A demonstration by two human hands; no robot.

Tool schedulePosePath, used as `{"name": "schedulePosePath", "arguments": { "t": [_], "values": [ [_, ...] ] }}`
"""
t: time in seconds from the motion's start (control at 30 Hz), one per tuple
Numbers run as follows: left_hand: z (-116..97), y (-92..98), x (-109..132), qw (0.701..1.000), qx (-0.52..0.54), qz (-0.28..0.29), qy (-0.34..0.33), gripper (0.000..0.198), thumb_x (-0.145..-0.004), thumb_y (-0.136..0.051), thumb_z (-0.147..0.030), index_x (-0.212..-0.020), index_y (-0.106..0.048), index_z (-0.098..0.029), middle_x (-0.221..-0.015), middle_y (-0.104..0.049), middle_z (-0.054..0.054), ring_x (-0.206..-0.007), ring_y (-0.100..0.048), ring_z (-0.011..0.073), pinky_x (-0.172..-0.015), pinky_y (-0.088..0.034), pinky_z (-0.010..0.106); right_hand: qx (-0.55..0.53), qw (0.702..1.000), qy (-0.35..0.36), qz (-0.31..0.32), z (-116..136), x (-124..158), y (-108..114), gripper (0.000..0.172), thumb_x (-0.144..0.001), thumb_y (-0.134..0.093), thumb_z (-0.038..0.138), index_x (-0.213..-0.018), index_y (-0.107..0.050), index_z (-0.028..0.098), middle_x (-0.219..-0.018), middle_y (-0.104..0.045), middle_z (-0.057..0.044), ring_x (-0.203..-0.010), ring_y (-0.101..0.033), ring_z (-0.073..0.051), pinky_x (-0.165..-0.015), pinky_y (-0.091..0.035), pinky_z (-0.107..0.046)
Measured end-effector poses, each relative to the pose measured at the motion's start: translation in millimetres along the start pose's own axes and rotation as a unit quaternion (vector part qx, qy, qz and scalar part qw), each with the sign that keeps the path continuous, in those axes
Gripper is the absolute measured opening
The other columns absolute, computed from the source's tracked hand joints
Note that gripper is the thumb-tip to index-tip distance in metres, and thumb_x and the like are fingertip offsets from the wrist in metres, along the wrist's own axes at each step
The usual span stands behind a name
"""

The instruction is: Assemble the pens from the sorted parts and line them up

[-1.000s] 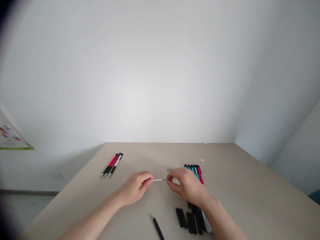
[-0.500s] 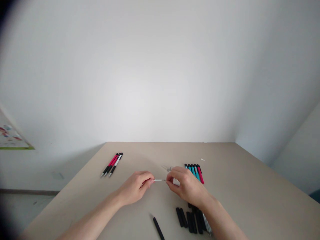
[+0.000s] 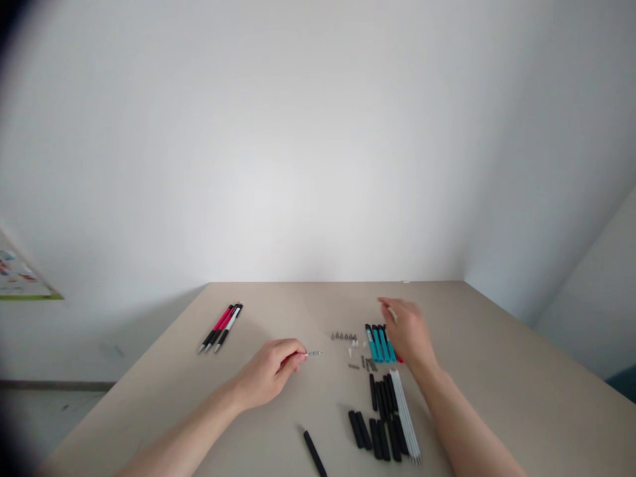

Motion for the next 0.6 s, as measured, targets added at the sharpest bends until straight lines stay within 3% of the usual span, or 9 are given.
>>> {"name": "schedulePosePath", "arguments": {
  "t": [0.07,0.13,0.2,0.33,0.47,0.6],
  "values": [
    [-0.2,1.8,-0.3,1.000,0.010,-0.008,0.002,0.023,-0.094,-0.039,-0.021,-0.079,-0.056,-0.018,-0.069,-0.059,0.000,-0.067,-0.053,0.0122,-0.066,-0.038,0.021,0.109,0.988,-0.103,0.014,-43.8,-8.3,-7.3,0.038,-0.088,-0.039,0.018,-0.117,-0.063,0.010,-0.111,-0.064,-0.017,-0.100,-0.060,-0.029,-0.091,-0.043,-0.043],
    [-0.1,2.5,-0.5,1.000,0.017,-0.009,0.003,0.023,-0.094,-0.039,-0.020,-0.078,-0.055,-0.017,-0.069,-0.058,0.000,-0.067,-0.053,0.0121,-0.067,-0.038,0.021,0.127,0.982,-0.138,0.029,-70.8,-11.4,-15.7,0.039,-0.086,-0.041,0.016,-0.117,-0.063,0.006,-0.110,-0.064,-0.020,-0.097,-0.061,-0.031,-0.089,-0.044,-0.044],
    [0.4,2.6,-0.5,1.000,0.018,-0.009,0.005,0.023,-0.094,-0.039,-0.020,-0.077,-0.055,-0.017,-0.068,-0.057,-0.001,-0.067,-0.053,0.0122,-0.066,-0.038,0.021,0.128,0.980,-0.147,0.043,-80.9,-10.6,-23.4,0.036,-0.085,-0.047,0.021,-0.111,-0.068,0.010,-0.106,-0.066,-0.018,-0.093,-0.063,-0.030,-0.087,-0.045,-0.042],
    [1.9,2.7,0.2,1.000,0.021,-0.013,0.006,0.023,-0.094,-0.039,-0.021,-0.078,-0.055,-0.018,-0.069,-0.057,-0.001,-0.066,-0.052,0.0120,-0.066,-0.037,0.021,0.121,0.980,-0.149,0.050,-78.4,-6.6,-29.9,0.029,-0.084,-0.051,0.029,-0.095,-0.074,0.017,-0.101,-0.067,-0.014,-0.090,-0.063,-0.028,-0.081,-0.046,-0.038],
    [3.5,2.8,1.0,0.999,0.025,-0.017,0.009,0.022,-0.093,-0.040,-0.021,-0.078,-0.055,-0.018,-0.068,-0.057,-0.001,-0.066,-0.052,0.0121,-0.066,-0.038,0.021,0.114,0.980,-0.154,0.052,-72.8,-8.6,-25.3,0.026,-0.083,-0.049,0.025,-0.081,-0.073,0.013,-0.087,-0.068,-0.016,-0.078,-0.064,-0.027,-0.070,-0.046,-0.036],
    [4.4,2.9,0.6,1.000,0.020,-0.016,0.013,0.024,-0.094,-0.039,-0.021,-0.077,-0.056,-0.017,-0.068,-0.057,-0.001,-0.065,-0.052,0.0119,-0.065,-0.037,0.021,0.071,0.990,-0.096,0.068,-42.1,-11.1,-10.6,0.023,-0.083,-0.047,0.022,-0.077,-0.068,0.015,-0.082,-0.067,-0.012,-0.076,-0.062,-0.023,-0.069,-0.046,-0.032]
  ]
}}
Point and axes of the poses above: each hand's wrist, its own x-axis away from the middle knuckle, its own y-axis out of the back of the hand, z = x × y, the point moved 2 cm from there along -x, towards the middle knuckle
